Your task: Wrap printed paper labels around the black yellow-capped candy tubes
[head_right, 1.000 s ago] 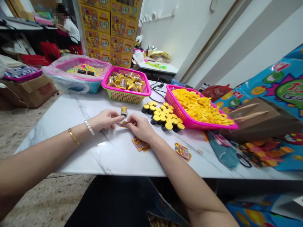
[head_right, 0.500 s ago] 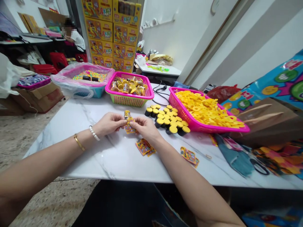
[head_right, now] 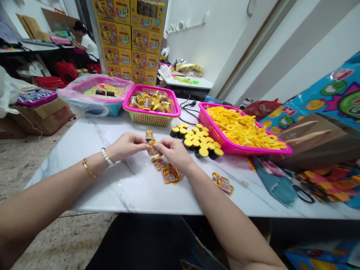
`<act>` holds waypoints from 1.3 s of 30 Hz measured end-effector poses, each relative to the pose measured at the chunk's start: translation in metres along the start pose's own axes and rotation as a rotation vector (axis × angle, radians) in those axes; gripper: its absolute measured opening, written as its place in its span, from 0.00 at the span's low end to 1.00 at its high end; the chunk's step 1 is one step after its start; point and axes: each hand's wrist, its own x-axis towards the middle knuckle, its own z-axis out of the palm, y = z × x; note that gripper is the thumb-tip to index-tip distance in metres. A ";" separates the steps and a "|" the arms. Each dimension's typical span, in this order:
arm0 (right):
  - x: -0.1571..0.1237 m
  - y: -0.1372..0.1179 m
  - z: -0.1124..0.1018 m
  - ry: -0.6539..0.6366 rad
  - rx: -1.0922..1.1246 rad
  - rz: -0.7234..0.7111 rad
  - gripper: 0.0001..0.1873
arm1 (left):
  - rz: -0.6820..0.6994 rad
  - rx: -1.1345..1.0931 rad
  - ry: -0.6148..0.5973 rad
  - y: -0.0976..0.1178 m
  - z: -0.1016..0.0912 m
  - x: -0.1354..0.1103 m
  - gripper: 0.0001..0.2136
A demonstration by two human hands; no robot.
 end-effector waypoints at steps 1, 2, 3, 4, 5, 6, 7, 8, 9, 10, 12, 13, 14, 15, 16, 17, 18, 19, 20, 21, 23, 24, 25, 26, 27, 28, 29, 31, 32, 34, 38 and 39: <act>-0.001 -0.001 0.002 0.023 0.038 0.002 0.21 | 0.009 -0.039 0.054 0.002 0.002 -0.002 0.11; -0.002 -0.002 0.005 0.075 0.052 0.000 0.22 | 0.015 -0.080 0.129 0.005 0.005 -0.004 0.12; -0.002 -0.002 0.007 0.134 0.057 0.000 0.23 | 0.018 -0.127 0.208 0.009 0.007 -0.007 0.12; -0.003 -0.001 0.010 0.179 0.062 0.003 0.24 | 0.018 -0.178 0.275 0.014 0.008 -0.010 0.13; -0.003 0.001 0.011 0.208 0.068 0.007 0.24 | 0.015 -0.229 0.320 0.018 0.010 -0.013 0.14; -0.003 0.002 0.013 0.224 0.075 0.008 0.25 | 0.009 -0.273 0.342 0.022 0.011 -0.016 0.15; -0.002 0.004 0.014 0.235 0.083 0.005 0.25 | 0.002 -0.309 0.346 0.026 0.013 -0.019 0.16; -0.002 0.006 0.014 0.244 0.091 0.000 0.26 | -0.007 -0.337 0.341 0.028 0.014 -0.021 0.17; -0.001 0.008 0.015 0.252 0.098 -0.007 0.26 | -0.017 -0.355 0.334 0.029 0.015 -0.023 0.17; -0.001 0.009 0.015 0.260 0.106 -0.014 0.26 | -0.028 -0.363 0.325 0.030 0.017 -0.024 0.18; -0.001 0.009 0.014 0.277 0.119 -0.024 0.26 | -0.044 -0.362 0.316 0.028 0.019 -0.024 0.18; -0.001 0.008 0.014 0.284 0.120 -0.030 0.26 | -0.051 -0.354 0.316 0.027 0.020 -0.024 0.18; -0.001 0.007 0.014 0.286 0.115 -0.039 0.26 | -0.055 -0.346 0.316 0.025 0.020 -0.023 0.18; -0.002 0.006 0.014 0.286 0.103 -0.051 0.26 | -0.055 -0.340 0.316 0.024 0.021 -0.022 0.19; -0.003 0.005 0.014 0.284 0.083 -0.065 0.27 | -0.051 -0.340 0.315 0.023 0.021 -0.022 0.19; -0.003 0.004 0.015 0.284 0.056 -0.082 0.27 | -0.046 -0.345 0.315 0.022 0.020 -0.022 0.19; -0.004 0.003 0.016 0.288 0.022 -0.102 0.27 | -0.042 -0.355 0.310 0.023 0.020 -0.022 0.18; -0.005 0.003 0.018 0.295 -0.019 -0.125 0.27 | -0.039 -0.368 0.299 0.024 0.020 -0.022 0.17; -0.006 0.003 0.020 0.303 -0.065 -0.149 0.27 | -0.041 -0.378 0.285 0.025 0.020 -0.023 0.15; -0.006 0.003 0.022 0.306 -0.112 -0.175 0.27 | -0.048 -0.384 0.268 0.027 0.019 -0.024 0.14; -0.007 0.004 0.023 0.276 -0.209 -0.220 0.27 | -0.072 -0.387 0.245 0.029 0.018 -0.024 0.12; -0.006 0.004 0.020 0.251 -0.274 -0.234 0.27 | -0.089 -0.389 0.240 0.030 0.018 -0.024 0.12; -0.006 0.003 0.016 0.233 -0.360 -0.241 0.27 | -0.111 -0.390 0.240 0.029 0.017 -0.023 0.11; -0.005 0.003 0.009 0.239 -0.471 -0.233 0.27 | -0.135 -0.385 0.242 0.028 0.016 -0.022 0.11; -0.004 0.002 0.001 0.266 -0.605 -0.206 0.25 | -0.155 -0.370 0.245 0.027 0.015 -0.020 0.10; -0.002 0.002 -0.009 0.309 -0.753 -0.157 0.22 | -0.166 -0.343 0.257 0.025 0.013 -0.018 0.09; -0.001 0.001 -0.019 0.357 -0.898 -0.082 0.17 | -0.164 -0.302 0.277 0.023 0.012 -0.017 0.08; 0.000 -0.001 -0.037 0.370 -1.132 0.122 0.12 | -0.120 -0.207 0.331 0.020 0.011 -0.015 0.05; 0.001 -0.002 -0.043 0.343 -1.212 0.216 0.14 | -0.099 -0.173 0.355 0.020 0.011 -0.015 0.05; 0.001 -0.003 -0.048 0.272 -1.304 0.326 0.18 | -0.103 -0.157 0.356 0.022 0.012 -0.016 0.04; -0.001 -0.005 -0.041 0.178 -1.329 0.286 0.15 | -0.161 -0.283 0.257 0.025 0.013 -0.017 0.06; -0.002 -0.005 -0.040 0.166 -1.316 0.265 0.15 | -0.143 -0.295 0.263 0.025 0.013 -0.016 0.06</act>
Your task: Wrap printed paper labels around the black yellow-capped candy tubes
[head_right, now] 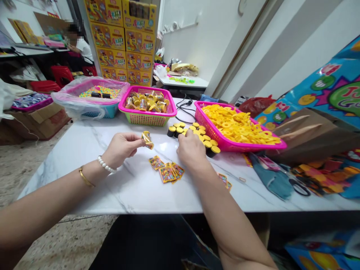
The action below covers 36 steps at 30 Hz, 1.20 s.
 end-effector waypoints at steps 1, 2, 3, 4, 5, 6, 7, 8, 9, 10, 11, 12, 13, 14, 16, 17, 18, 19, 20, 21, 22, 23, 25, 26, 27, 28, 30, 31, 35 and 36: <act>-0.001 0.000 0.001 0.004 0.017 -0.017 0.16 | 0.033 0.005 0.022 -0.001 -0.001 0.001 0.07; -0.001 0.000 0.002 0.013 0.032 -0.030 0.16 | 0.077 0.030 0.061 -0.002 -0.002 0.003 0.07; -0.001 0.001 0.003 0.024 0.045 -0.038 0.16 | 0.125 0.070 0.110 -0.003 -0.003 0.005 0.06; -0.001 0.002 0.003 0.039 0.058 -0.046 0.15 | 0.170 0.114 0.157 -0.004 -0.005 0.006 0.06; -0.001 0.002 0.004 0.062 0.079 -0.054 0.14 | 0.207 0.155 0.196 -0.004 -0.006 0.006 0.05; 0.000 0.002 0.004 0.094 0.121 -0.066 0.12 | 0.233 0.185 0.221 -0.004 -0.006 0.006 0.04; 0.000 0.001 0.005 0.130 0.190 -0.077 0.11 | 0.247 0.199 0.231 -0.003 -0.006 0.005 0.04; 0.001 -0.001 0.005 0.165 0.290 -0.085 0.09 | 0.244 0.191 0.225 -0.001 -0.006 0.004 0.03; 0.001 -0.003 0.005 0.192 0.420 -0.091 0.09 | 0.223 0.166 0.202 0.000 -0.006 0.003 0.03; 0.002 -0.006 0.006 0.198 0.575 -0.092 0.10 | 0.184 0.126 0.165 0.002 -0.005 0.002 0.04; 0.002 -0.008 0.006 0.172 0.750 -0.091 0.12 | 0.129 0.073 0.114 0.003 -0.005 0.001 0.04; 0.002 -0.011 0.006 0.120 0.932 -0.085 0.14 | 0.062 0.011 0.055 0.004 -0.004 0.001 0.05; 0.002 -0.013 0.007 0.054 1.111 -0.078 0.16 | -0.014 -0.056 -0.003 0.005 -0.005 0.002 0.05; 0.002 -0.015 0.007 -0.010 1.276 -0.071 0.17 | -0.090 -0.123 -0.058 0.005 -0.005 0.003 0.05; 0.002 -0.017 0.007 -0.091 1.548 -0.053 0.19 | -0.216 -0.254 -0.131 0.003 -0.007 0.006 0.04; 0.002 -0.017 0.006 -0.103 1.650 -0.042 0.20 | -0.265 -0.315 -0.149 0.002 -0.008 0.009 0.03; 0.002 -0.018 0.006 -0.105 1.734 -0.032 0.20 | -0.310 -0.374 -0.158 0.001 -0.010 0.011 0.03; 0.001 -0.018 0.005 -0.113 1.801 -0.027 0.20 | -0.351 -0.430 -0.163 0.000 -0.011 0.014 0.02; 0.001 -0.019 0.005 -0.124 1.854 -0.026 0.21 | -0.390 -0.484 -0.168 0.000 -0.012 0.016 0.02; 0.000 -0.020 0.004 -0.139 1.892 -0.034 0.20 | -0.426 -0.532 -0.174 0.000 -0.012 0.018 0.04; -0.001 -0.022 0.004 -0.148 1.916 -0.049 0.20 | -0.456 -0.572 -0.182 0.001 -0.013 0.019 0.05; -0.002 -0.024 0.005 -0.148 1.929 -0.068 0.20 | -0.477 -0.604 -0.191 0.001 -0.013 0.019 0.06; -0.004 -0.030 0.008 -0.134 1.925 -0.107 0.19 | -0.498 -0.649 -0.199 0.004 -0.012 0.019 0.07; -0.005 -0.033 0.009 -0.126 1.916 -0.124 0.18 | -0.506 -0.664 -0.202 0.005 -0.012 0.018 0.07; -0.005 -0.035 0.011 -0.122 1.909 -0.137 0.18 | -0.512 -0.677 -0.206 0.005 -0.011 0.017 0.07; -0.006 -0.037 0.013 -0.122 1.904 -0.145 0.18 | -0.516 -0.688 -0.214 0.006 -0.011 0.017 0.07; -0.007 -0.040 0.016 -0.127 1.902 -0.146 0.19 | -0.521 -0.706 -0.235 0.006 -0.010 0.016 0.07; -0.007 -0.041 0.017 -0.121 1.900 -0.137 0.18 | -0.523 -0.715 -0.245 0.005 -0.011 0.016 0.08; -0.007 -0.040 0.018 -0.073 1.823 -0.092 0.19 | -0.516 -0.746 -0.270 0.002 -0.013 0.020 0.09; -0.007 -0.040 0.017 -0.063 1.793 -0.089 0.19 | -0.511 -0.751 -0.280 0.000 -0.014 0.021 0.09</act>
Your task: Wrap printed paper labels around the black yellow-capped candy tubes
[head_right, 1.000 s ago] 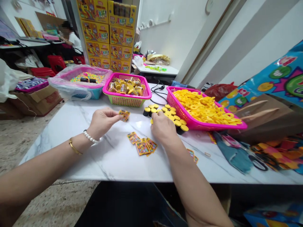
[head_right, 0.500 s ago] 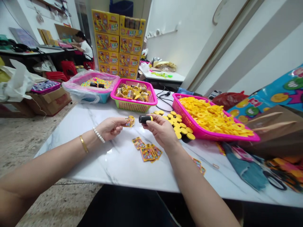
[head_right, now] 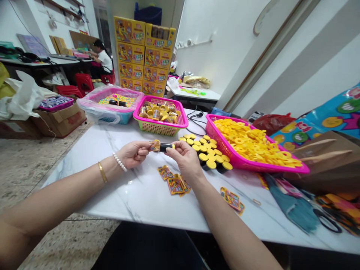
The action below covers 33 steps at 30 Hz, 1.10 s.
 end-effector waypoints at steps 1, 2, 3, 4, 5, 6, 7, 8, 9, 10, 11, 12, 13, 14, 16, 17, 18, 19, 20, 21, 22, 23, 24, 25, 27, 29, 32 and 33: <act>-0.001 0.000 0.000 0.003 -0.025 -0.006 0.19 | 0.001 -0.001 -0.011 0.000 -0.001 0.001 0.09; -0.001 -0.001 0.001 0.004 -0.037 -0.014 0.20 | 0.002 -0.001 -0.022 -0.001 -0.001 0.001 0.08; -0.002 -0.001 0.002 0.003 -0.036 -0.022 0.20 | 0.003 -0.002 -0.029 -0.002 -0.001 0.001 0.08; -0.003 -0.001 0.003 -0.001 -0.021 -0.030 0.19 | 0.002 -0.002 -0.031 -0.003 -0.001 0.001 0.08; -0.004 -0.002 0.004 -0.009 0.002 -0.036 0.19 | 0.001 -0.003 -0.030 -0.004 0.000 0.001 0.08; -0.005 -0.002 0.005 -0.019 0.029 -0.039 0.19 | 0.001 -0.005 -0.027 -0.005 0.001 0.001 0.08; -0.006 -0.003 0.006 -0.028 0.052 -0.036 0.18 | 0.001 -0.006 -0.023 -0.006 0.002 0.000 0.08; -0.006 -0.003 0.007 -0.036 0.068 -0.030 0.18 | 0.002 -0.007 -0.021 -0.007 0.002 0.000 0.09; -0.006 -0.004 0.008 -0.039 0.075 -0.020 0.18 | 0.005 -0.010 -0.023 -0.007 0.003 -0.001 0.09; -0.006 -0.005 0.009 -0.037 0.071 -0.008 0.19 | 0.013 -0.015 -0.028 -0.008 0.003 -0.001 0.09; -0.007 -0.005 0.009 -0.030 0.056 0.003 0.19 | 0.019 -0.021 -0.035 -0.008 0.003 -0.001 0.09; -0.007 -0.006 0.009 -0.019 0.029 0.007 0.19 | 0.024 -0.028 -0.041 -0.008 0.003 -0.001 0.08; -0.007 -0.006 0.009 -0.005 -0.010 -0.003 0.20 | 0.029 -0.034 -0.045 -0.008 0.002 -0.001 0.08; -0.007 -0.006 0.009 0.011 -0.061 -0.028 0.19 | 0.032 -0.039 -0.045 -0.008 0.002 0.000 0.07; -0.009 -0.005 0.008 0.035 -0.185 -0.123 0.18 | 0.036 -0.042 -0.038 -0.007 0.001 0.000 0.08; -0.010 -0.004 0.007 0.046 -0.252 -0.179 0.17 | 0.042 -0.040 -0.034 -0.007 0.001 0.000 0.07; -0.011 -0.003 0.007 0.060 -0.313 -0.230 0.16 | 0.050 -0.036 -0.031 -0.007 0.001 0.000 0.07; -0.012 -0.002 0.008 0.073 -0.359 -0.270 0.15 | 0.058 -0.026 -0.030 -0.007 0.001 0.000 0.06; -0.013 -0.001 0.009 0.083 -0.379 -0.296 0.15 | 0.068 -0.013 -0.029 -0.008 0.002 0.000 0.05; -0.014 -0.001 0.010 0.086 -0.367 -0.311 0.15 | 0.081 0.003 -0.028 -0.009 0.002 0.000 0.05; -0.014 -0.001 0.012 0.081 -0.330 -0.314 0.15 | 0.094 0.025 -0.025 -0.010 0.003 0.000 0.04; -0.015 -0.002 0.014 0.062 -0.276 -0.307 0.15 | 0.110 0.051 -0.019 -0.012 0.004 0.000 0.03; -0.015 -0.002 0.016 0.036 -0.220 -0.292 0.15 | 0.131 0.082 -0.007 -0.014 0.004 0.000 0.02; -0.015 -0.004 0.016 0.008 -0.174 -0.273 0.16 | 0.163 0.117 0.013 -0.015 0.004 0.000 0.01; -0.014 -0.007 0.016 -0.016 -0.126 -0.247 0.18 | 0.260 0.189 0.086 -0.016 0.002 0.001 0.04; -0.014 -0.010 0.013 0.000 -0.115 -0.249 0.19 | 0.376 0.262 0.154 -0.014 -0.001 0.000 0.08; -0.014 -0.011 0.009 0.004 -0.111 -0.269 0.19 | 0.374 0.359 0.028 -0.009 -0.007 -0.001 0.17; -0.014 -0.010 0.008 -0.015 -0.122 -0.274 0.19 | 0.326 0.382 -0.065 -0.008 -0.008 -0.002 0.19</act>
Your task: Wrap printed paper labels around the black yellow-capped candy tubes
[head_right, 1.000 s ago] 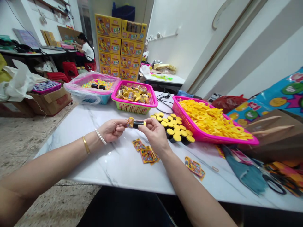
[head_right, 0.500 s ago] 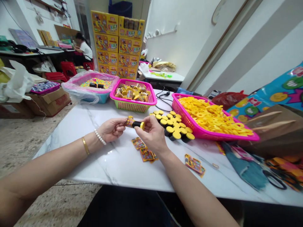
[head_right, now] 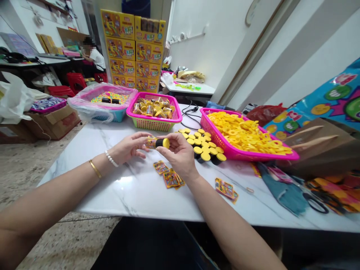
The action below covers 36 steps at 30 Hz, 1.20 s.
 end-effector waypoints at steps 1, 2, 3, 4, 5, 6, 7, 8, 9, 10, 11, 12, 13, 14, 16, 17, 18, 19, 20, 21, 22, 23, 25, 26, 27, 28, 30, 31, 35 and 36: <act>0.000 0.002 0.000 -0.022 -0.022 -0.007 0.19 | -0.029 0.001 -0.088 0.000 -0.001 0.000 0.20; 0.000 0.004 0.000 -0.040 -0.060 -0.015 0.18 | -0.046 0.001 -0.148 -0.001 -0.002 0.000 0.20; 0.000 0.006 0.000 -0.049 -0.112 -0.024 0.18 | -0.051 0.004 -0.176 -0.002 -0.003 0.001 0.19; 0.001 0.007 0.001 -0.048 -0.171 -0.038 0.17 | -0.047 0.010 -0.179 -0.004 -0.003 0.001 0.18; 0.001 0.009 0.001 -0.044 -0.227 -0.060 0.17 | -0.046 0.012 -0.173 -0.006 -0.003 0.002 0.17; 0.002 0.009 0.000 -0.044 -0.269 -0.088 0.16 | -0.053 0.008 -0.172 -0.007 -0.004 0.003 0.17; 0.002 0.010 0.000 -0.052 -0.291 -0.118 0.16 | -0.068 -0.001 -0.178 -0.009 -0.004 0.004 0.16; 0.003 0.010 -0.001 -0.064 -0.298 -0.147 0.16 | -0.083 -0.010 -0.191 -0.009 -0.005 0.005 0.17; 0.003 0.010 -0.002 -0.076 -0.297 -0.173 0.16 | -0.091 -0.018 -0.206 -0.010 -0.005 0.005 0.17; 0.003 0.011 -0.002 -0.086 -0.292 -0.191 0.16 | -0.092 -0.019 -0.221 -0.010 -0.005 0.005 0.17; 0.003 0.011 -0.002 -0.093 -0.290 -0.204 0.17 | -0.089 -0.014 -0.235 -0.009 -0.005 0.005 0.17; 0.003 0.012 -0.002 -0.099 -0.293 -0.214 0.17 | -0.080 -0.005 -0.244 -0.009 -0.004 0.005 0.17; 0.002 0.013 -0.002 -0.109 -0.300 -0.222 0.17 | -0.070 0.006 -0.248 -0.009 -0.003 0.005 0.17; 0.002 0.014 -0.002 -0.125 -0.304 -0.222 0.17 | -0.059 0.016 -0.247 -0.008 -0.003 0.005 0.17; 0.001 0.016 -0.001 -0.173 -0.294 -0.196 0.17 | -0.043 0.038 -0.236 -0.008 -0.001 0.004 0.17; 0.001 0.016 -0.002 -0.203 -0.287 -0.174 0.18 | -0.041 0.053 -0.226 -0.008 -0.001 0.003 0.17; 0.001 0.016 -0.002 -0.227 -0.281 -0.151 0.19 | -0.046 0.073 -0.219 -0.007 -0.002 0.003 0.17; 0.001 0.016 -0.003 -0.239 -0.278 -0.133 0.21 | -0.058 0.093 -0.214 -0.006 -0.002 0.002 0.17; 0.002 0.015 -0.004 -0.237 -0.280 -0.125 0.21 | -0.075 0.111 -0.211 -0.005 -0.003 0.002 0.17; 0.002 0.014 -0.005 -0.219 -0.285 -0.126 0.19 | -0.091 0.121 -0.211 -0.004 -0.004 0.002 0.17; 0.002 0.014 -0.005 -0.195 -0.289 -0.127 0.16 | -0.102 0.125 -0.216 -0.003 -0.005 0.002 0.17; 0.002 0.013 -0.006 -0.178 -0.288 -0.121 0.14 | -0.106 0.126 -0.224 -0.002 -0.005 0.002 0.17; 0.001 0.013 -0.005 -0.183 -0.276 -0.091 0.15 | -0.094 0.142 -0.242 -0.002 -0.006 0.002 0.17; 0.001 0.013 -0.005 -0.197 -0.272 -0.079 0.17 | -0.085 0.164 -0.250 -0.002 -0.006 0.002 0.16; 0.001 0.013 -0.005 -0.211 -0.273 -0.075 0.19 | -0.080 0.195 -0.256 -0.002 -0.005 0.002 0.16; 0.000 0.012 -0.004 -0.223 -0.280 -0.084 0.19 | -0.075 0.230 -0.259 -0.003 -0.005 0.002 0.15; 0.000 0.010 -0.004 -0.228 -0.317 -0.130 0.16 | -0.074 0.295 -0.263 -0.004 -0.004 0.002 0.15; 0.000 0.009 -0.005 -0.237 -0.339 -0.154 0.15 | -0.076 0.321 -0.264 -0.005 -0.004 0.002 0.15; 0.001 0.005 -0.008 -0.290 -0.413 -0.244 0.11 | -0.113 0.301 -0.282 -0.004 -0.006 0.002 0.16; 0.001 0.005 -0.009 -0.289 -0.429 -0.260 0.11 | -0.138 0.264 -0.296 -0.004 -0.008 0.002 0.17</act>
